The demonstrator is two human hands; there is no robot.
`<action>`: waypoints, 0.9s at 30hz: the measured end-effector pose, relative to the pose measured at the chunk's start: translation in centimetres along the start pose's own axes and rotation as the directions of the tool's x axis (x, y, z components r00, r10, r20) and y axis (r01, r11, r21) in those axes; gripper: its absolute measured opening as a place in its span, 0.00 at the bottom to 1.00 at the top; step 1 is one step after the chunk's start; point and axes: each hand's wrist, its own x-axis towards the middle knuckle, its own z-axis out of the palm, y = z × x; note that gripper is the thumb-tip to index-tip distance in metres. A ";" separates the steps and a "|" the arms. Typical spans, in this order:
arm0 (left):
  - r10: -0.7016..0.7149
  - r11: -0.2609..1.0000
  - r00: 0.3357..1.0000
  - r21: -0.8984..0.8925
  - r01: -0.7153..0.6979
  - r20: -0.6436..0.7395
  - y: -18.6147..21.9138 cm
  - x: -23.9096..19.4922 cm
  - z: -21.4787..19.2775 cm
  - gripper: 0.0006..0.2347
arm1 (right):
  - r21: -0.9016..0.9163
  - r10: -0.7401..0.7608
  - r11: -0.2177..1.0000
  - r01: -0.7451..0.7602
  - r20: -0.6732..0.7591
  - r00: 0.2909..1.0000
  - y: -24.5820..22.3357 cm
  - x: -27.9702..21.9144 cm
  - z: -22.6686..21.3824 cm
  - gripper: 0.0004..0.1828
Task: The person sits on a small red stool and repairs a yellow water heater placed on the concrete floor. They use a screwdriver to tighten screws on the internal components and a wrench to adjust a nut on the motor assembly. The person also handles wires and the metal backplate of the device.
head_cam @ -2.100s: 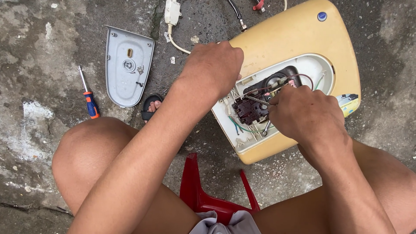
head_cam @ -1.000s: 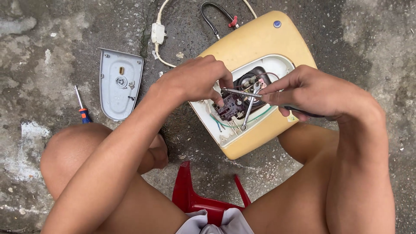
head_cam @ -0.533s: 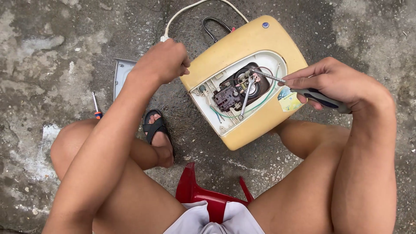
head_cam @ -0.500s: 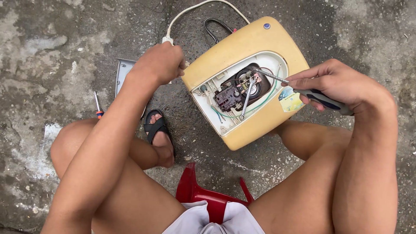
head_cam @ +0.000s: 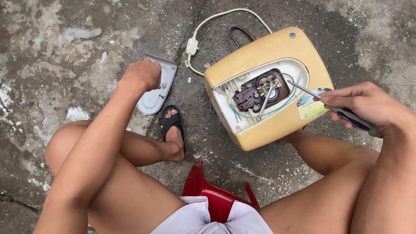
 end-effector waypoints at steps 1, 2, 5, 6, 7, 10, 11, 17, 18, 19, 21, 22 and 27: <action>-0.056 0.998 0.998 0.027 0.055 0.021 -0.5 -0.1 0.0 0.14 | 0.003 0.041 0.999 -0.041 -0.016 0.999 -0.2 -0.3 0.0 0.13; -0.113 0.992 0.993 0.055 0.110 0.039 -0.9 -0.1 0.0 0.16 | 0.006 0.082 0.997 -0.082 -0.033 0.996 -0.5 -0.5 -0.1 0.13; -0.178 0.981 0.984 -0.076 0.177 0.000 -2.9 -0.4 -0.3 0.11 | -0.005 0.082 0.997 -0.082 -0.011 0.997 -1.0 -1.1 0.3 0.13; -0.167 0.983 0.986 -0.077 0.166 -0.002 -3.1 -0.1 -0.2 0.11 | -0.003 0.088 0.996 -0.088 -0.020 0.996 -0.7 -1.2 0.0 0.13; -0.200 0.978 0.979 -0.061 0.198 -0.038 -3.5 0.1 -0.2 0.11 | -0.006 0.072 0.997 -0.072 -0.012 0.997 -0.7 -1.0 0.0 0.13; -0.242 0.970 0.968 -0.047 0.239 -0.070 -3.6 -0.6 -0.8 0.12 | -0.023 0.043 0.999 -0.043 -0.006 0.999 -0.8 -1.2 0.0 0.12; -0.253 0.967 0.965 -0.045 0.250 -0.066 -3.4 -1.1 -1.2 0.14 | -0.036 0.029 0.999 -0.030 -0.007 1.000 -0.9 -1.4 0.0 0.12; -0.314 0.948 0.943 -0.087 0.306 -0.108 -3.7 -0.6 -0.9 0.15 | -0.018 0.063 0.998 -0.063 -0.011 0.998 -1.0 -1.0 0.1 0.13; -0.314 0.948 0.943 -0.086 0.305 -0.107 -3.9 -0.3 -0.6 0.15 | -0.018 0.064 0.998 -0.064 -0.011 0.998 -1.0 -1.0 0.1 0.13; -0.320 0.946 0.939 -0.096 0.309 -0.125 -4.2 0.0 -0.4 0.14 | -0.017 0.053 0.998 -0.053 -0.002 0.999 -1.0 -1.0 0.1 0.13; -0.324 0.945 0.935 -0.106 0.311 -0.143 -4.0 0.1 -0.4 0.14 | -0.014 0.045 0.999 -0.045 0.006 0.999 -1.1 -1.1 0.1 0.13; -0.321 0.945 0.940 -0.099 0.311 -0.117 -3.7 -0.1 -0.6 0.15 | -0.013 0.051 0.999 -0.051 -0.008 0.999 -1.1 -1.2 -0.1 0.12; -0.285 0.955 0.956 -0.112 0.276 -0.075 -2.4 -1.1 -1.6 0.19 | -0.024 0.071 0.997 -0.072 -0.046 0.996 -1.2 -1.6 -0.4 0.12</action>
